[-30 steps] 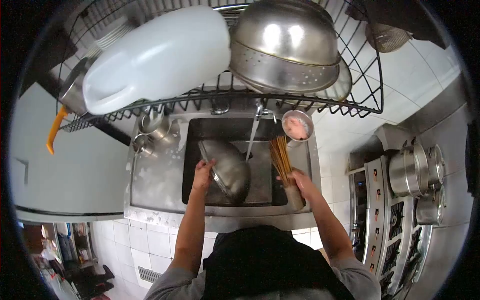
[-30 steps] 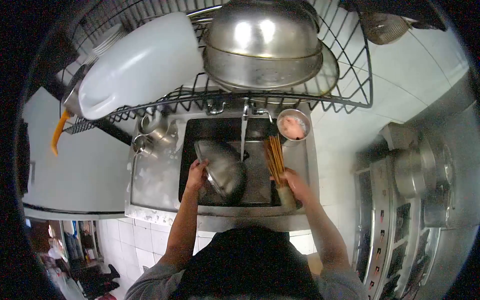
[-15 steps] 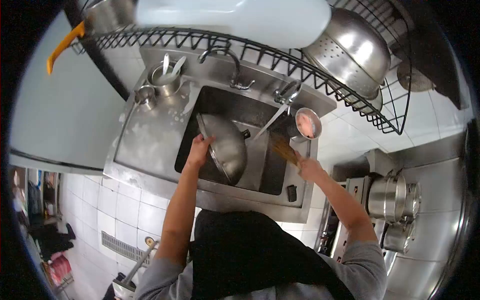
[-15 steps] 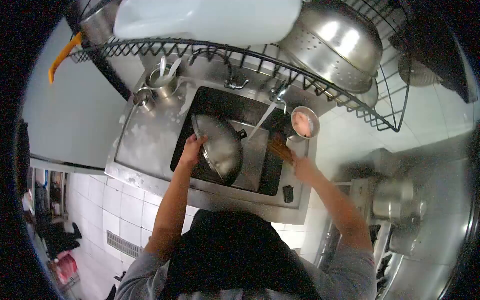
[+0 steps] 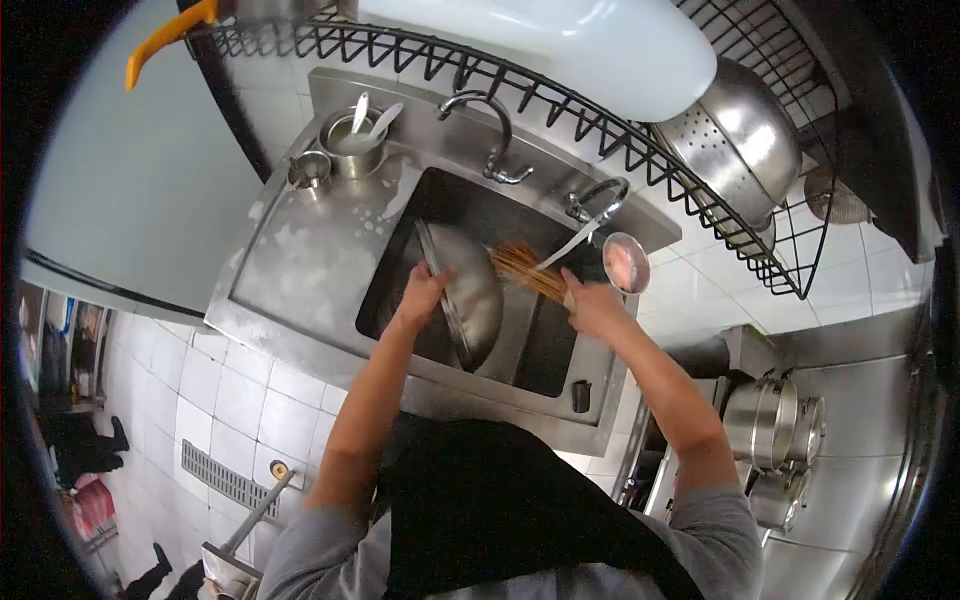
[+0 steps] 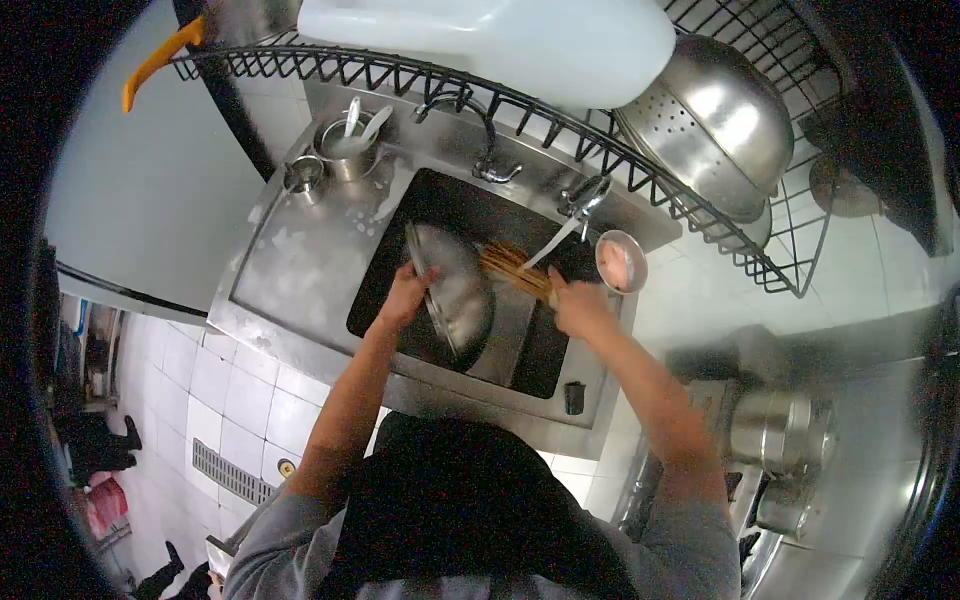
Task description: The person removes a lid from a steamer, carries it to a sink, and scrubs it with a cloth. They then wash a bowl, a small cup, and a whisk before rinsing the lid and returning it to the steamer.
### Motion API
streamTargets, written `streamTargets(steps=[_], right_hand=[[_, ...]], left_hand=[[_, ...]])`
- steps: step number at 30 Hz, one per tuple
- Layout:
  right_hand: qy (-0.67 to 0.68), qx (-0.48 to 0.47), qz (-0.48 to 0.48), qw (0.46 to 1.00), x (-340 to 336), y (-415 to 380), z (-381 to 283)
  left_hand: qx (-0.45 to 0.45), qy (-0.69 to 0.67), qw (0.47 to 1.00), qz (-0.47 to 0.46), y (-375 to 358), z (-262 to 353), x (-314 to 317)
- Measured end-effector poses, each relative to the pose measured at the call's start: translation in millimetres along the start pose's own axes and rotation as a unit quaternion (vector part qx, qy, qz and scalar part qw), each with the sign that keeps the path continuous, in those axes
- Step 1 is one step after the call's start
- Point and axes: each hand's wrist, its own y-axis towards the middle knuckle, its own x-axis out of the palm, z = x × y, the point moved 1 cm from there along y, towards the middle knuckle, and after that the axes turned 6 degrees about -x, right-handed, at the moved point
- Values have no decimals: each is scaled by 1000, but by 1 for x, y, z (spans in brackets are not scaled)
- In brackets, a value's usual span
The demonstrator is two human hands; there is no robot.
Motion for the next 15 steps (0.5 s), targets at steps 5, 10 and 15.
streamTargets(steps=[5, 10, 15], right_hand=[[-118, 59, -56, 990, -80, 37, -34], [-171, -23, 169, 970, -69, 23, -29], [-11, 30, 200, 979, -15, -47, 1]], left_hand=[[-57, 85, 995, -9, 1, 2, 25], [-82, -71, 992, -65, 4, -16, 46], [-159, -39, 986, -22, 35, -41, 54]])
